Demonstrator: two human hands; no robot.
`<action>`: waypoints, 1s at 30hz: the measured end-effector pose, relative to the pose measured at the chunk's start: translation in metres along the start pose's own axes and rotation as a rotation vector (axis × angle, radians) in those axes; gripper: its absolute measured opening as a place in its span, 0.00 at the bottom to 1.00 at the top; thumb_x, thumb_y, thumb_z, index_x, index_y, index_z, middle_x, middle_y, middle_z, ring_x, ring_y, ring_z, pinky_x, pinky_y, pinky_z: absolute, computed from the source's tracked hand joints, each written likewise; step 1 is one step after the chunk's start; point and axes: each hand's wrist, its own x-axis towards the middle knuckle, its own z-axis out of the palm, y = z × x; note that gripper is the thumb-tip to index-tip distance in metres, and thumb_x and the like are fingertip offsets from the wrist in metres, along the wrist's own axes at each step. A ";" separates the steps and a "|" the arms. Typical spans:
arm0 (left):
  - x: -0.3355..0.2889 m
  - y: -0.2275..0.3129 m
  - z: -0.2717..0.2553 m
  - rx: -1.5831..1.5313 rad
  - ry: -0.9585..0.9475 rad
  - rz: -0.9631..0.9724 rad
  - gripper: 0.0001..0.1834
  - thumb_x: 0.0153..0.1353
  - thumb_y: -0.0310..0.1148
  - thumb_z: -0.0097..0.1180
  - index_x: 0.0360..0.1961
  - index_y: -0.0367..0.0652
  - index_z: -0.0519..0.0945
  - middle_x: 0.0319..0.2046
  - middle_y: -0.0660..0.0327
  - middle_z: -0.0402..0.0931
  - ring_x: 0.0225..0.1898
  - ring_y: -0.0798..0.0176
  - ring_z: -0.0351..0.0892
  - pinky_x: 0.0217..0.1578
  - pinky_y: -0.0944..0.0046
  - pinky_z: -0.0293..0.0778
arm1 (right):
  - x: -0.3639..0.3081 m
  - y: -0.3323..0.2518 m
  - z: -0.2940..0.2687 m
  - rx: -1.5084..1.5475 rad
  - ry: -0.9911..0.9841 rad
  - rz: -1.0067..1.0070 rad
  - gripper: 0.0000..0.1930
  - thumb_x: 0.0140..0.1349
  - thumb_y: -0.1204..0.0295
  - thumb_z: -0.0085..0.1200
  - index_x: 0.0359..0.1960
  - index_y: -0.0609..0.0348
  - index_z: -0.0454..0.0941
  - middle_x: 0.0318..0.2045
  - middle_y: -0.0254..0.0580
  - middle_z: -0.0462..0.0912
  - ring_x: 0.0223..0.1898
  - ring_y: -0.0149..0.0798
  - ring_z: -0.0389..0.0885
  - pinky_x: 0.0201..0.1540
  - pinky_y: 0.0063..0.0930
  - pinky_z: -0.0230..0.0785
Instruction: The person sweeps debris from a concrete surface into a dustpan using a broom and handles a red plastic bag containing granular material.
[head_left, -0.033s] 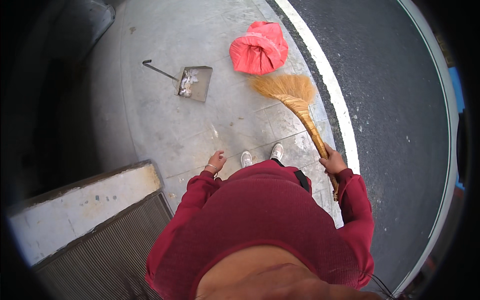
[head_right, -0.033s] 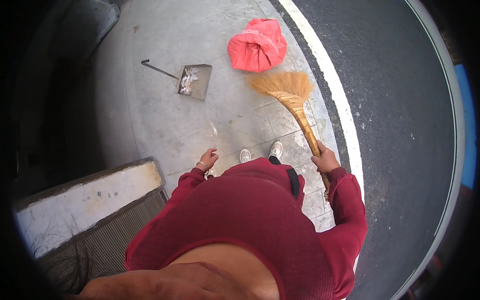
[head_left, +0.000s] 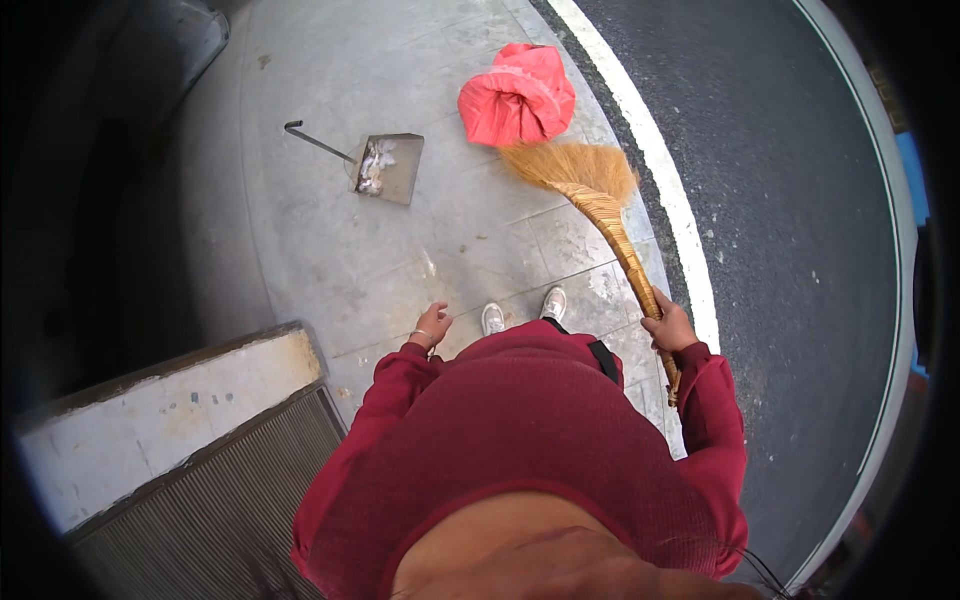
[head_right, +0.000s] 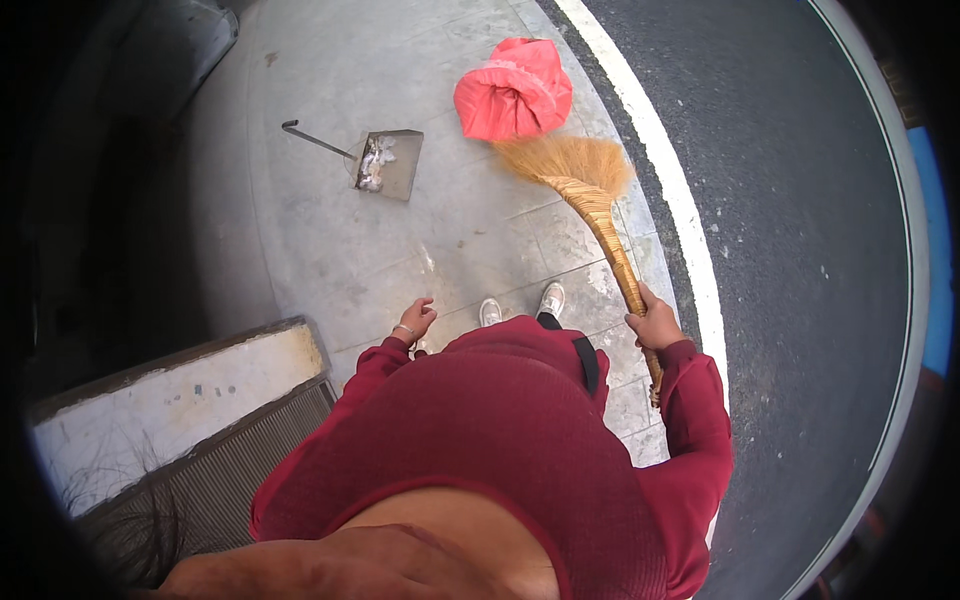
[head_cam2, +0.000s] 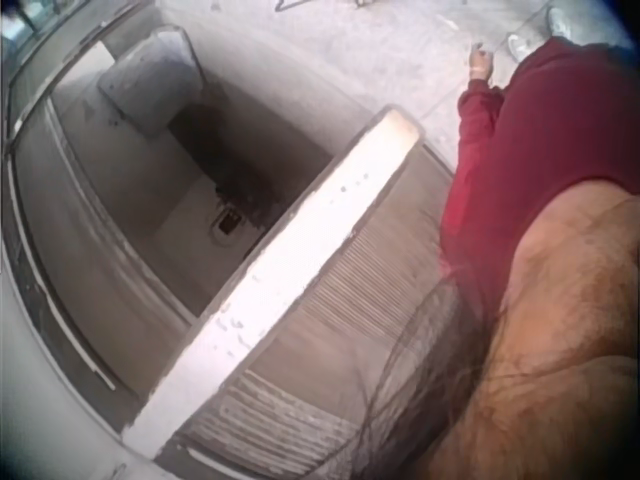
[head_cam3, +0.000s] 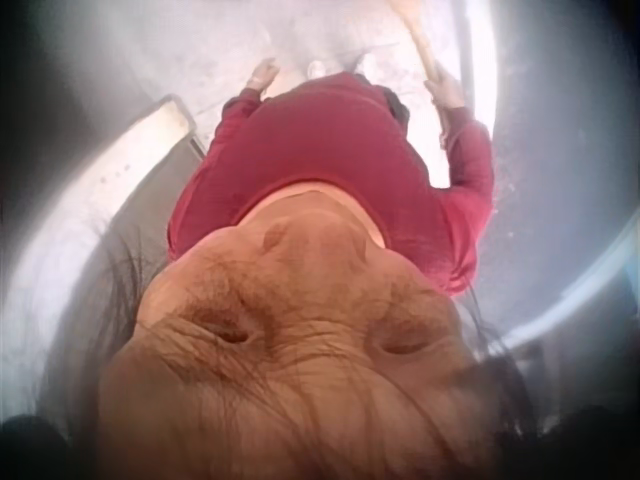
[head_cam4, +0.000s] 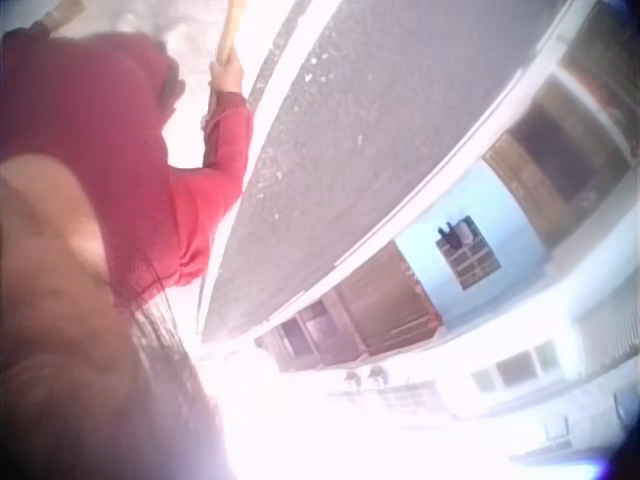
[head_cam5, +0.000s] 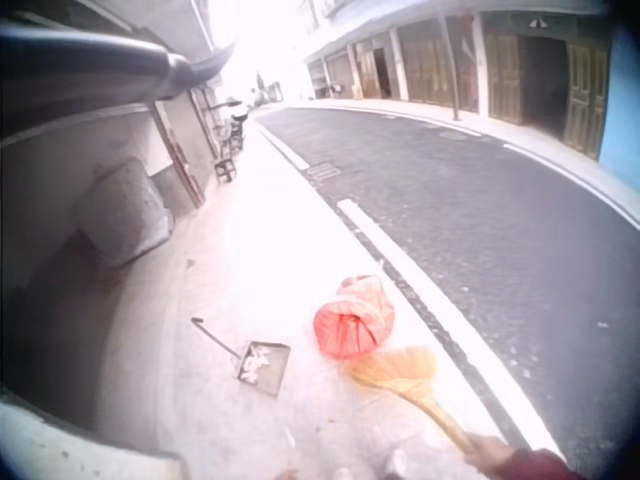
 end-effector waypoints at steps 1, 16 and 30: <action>0.000 -0.001 0.000 0.011 -0.001 0.004 0.24 0.53 0.38 0.52 0.51 0.44 0.67 0.40 0.52 0.75 0.41 0.55 0.75 0.43 0.61 0.70 | -0.012 -0.006 -0.004 0.066 0.017 0.013 0.34 0.49 0.77 0.52 0.61 0.60 0.54 0.21 0.43 0.76 0.12 0.32 0.73 0.12 0.26 0.66; -0.011 -0.012 -0.029 0.054 -0.041 0.050 0.24 0.53 0.39 0.52 0.51 0.44 0.67 0.40 0.50 0.75 0.42 0.53 0.75 0.43 0.60 0.70 | 0.141 0.011 0.152 0.352 -0.024 0.095 0.17 0.50 0.75 0.49 0.43 0.60 0.63 0.17 0.42 0.70 0.10 0.37 0.70 0.12 0.30 0.66; 0.010 -0.014 -0.024 0.101 -0.029 0.096 0.23 0.53 0.36 0.52 0.51 0.43 0.68 0.37 0.53 0.76 0.40 0.58 0.76 0.41 0.62 0.71 | 0.019 0.043 0.084 0.598 0.096 0.129 0.23 0.52 0.76 0.49 0.53 0.54 0.63 0.14 0.36 0.69 0.09 0.31 0.69 0.08 0.26 0.62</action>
